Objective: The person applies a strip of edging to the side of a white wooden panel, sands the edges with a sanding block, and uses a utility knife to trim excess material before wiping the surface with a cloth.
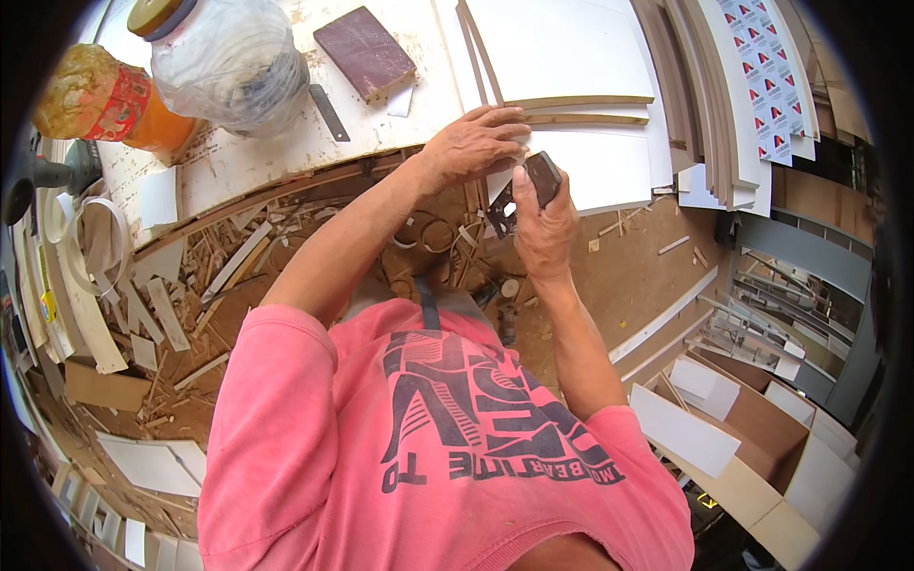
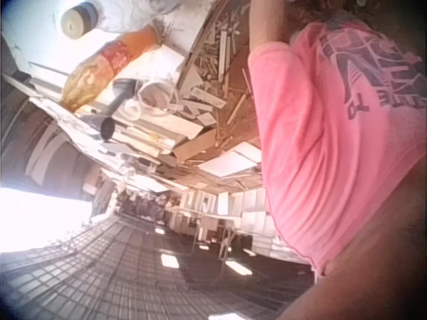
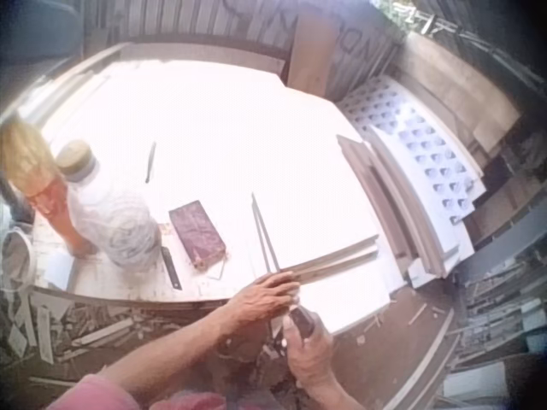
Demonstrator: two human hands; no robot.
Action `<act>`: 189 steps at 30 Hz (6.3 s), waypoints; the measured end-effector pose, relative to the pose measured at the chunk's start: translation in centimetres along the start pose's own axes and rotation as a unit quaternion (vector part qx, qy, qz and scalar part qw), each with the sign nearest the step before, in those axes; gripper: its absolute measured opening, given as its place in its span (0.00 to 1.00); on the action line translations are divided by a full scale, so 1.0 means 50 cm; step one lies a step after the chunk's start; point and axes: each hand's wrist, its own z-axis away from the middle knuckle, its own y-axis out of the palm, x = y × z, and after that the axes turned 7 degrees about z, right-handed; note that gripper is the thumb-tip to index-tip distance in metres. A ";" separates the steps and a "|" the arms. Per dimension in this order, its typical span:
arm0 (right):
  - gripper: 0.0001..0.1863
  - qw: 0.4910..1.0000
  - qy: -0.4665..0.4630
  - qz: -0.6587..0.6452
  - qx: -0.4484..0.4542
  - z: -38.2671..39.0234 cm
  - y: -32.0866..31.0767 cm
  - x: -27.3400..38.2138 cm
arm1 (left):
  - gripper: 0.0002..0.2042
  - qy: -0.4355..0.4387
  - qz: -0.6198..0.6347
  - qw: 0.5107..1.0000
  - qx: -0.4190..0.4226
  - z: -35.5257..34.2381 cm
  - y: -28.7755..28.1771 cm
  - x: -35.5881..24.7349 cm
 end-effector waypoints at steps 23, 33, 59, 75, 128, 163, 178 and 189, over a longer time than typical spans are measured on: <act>0.14 0.995 -0.091 0.031 -0.040 0.028 0.040 -0.047 | 0.14 -0.006 -0.014 1.000 0.025 -0.003 -0.018 -0.017; 0.15 0.985 0.076 -0.150 -0.034 0.049 -0.043 -0.024 | 0.16 -0.012 -0.013 0.999 0.030 0.000 -0.020 -0.015; 0.14 0.930 0.295 -0.170 -0.137 0.237 -0.262 -0.128 | 0.13 -0.121 0.046 0.989 -0.074 -0.052 0.014 -0.193; 0.28 0.974 0.010 -0.227 0.003 0.269 -0.339 -0.265 | 0.13 -0.458 0.674 0.571 -0.100 -0.192 0.111 -0.413; 0.35 0.935 0.314 -0.004 -0.165 0.251 -0.084 0.111 | 0.41 -0.068 0.220 0.966 0.115 -0.057 -0.003 -0.201; 0.30 0.908 0.371 0.155 -0.115 0.219 -0.106 0.137 | 0.39 -0.089 0.178 0.973 0.117 -0.055 0.016 -0.243; 0.30 0.899 0.377 0.197 -0.104 0.088 -0.189 -0.021 | 0.39 -0.103 0.183 0.970 0.124 -0.058 0.013 -0.243; 0.31 0.921 0.303 0.212 -0.121 -0.049 -0.269 -0.225 | 0.40 -0.120 0.133 0.969 0.170 -0.060 0.013 -0.248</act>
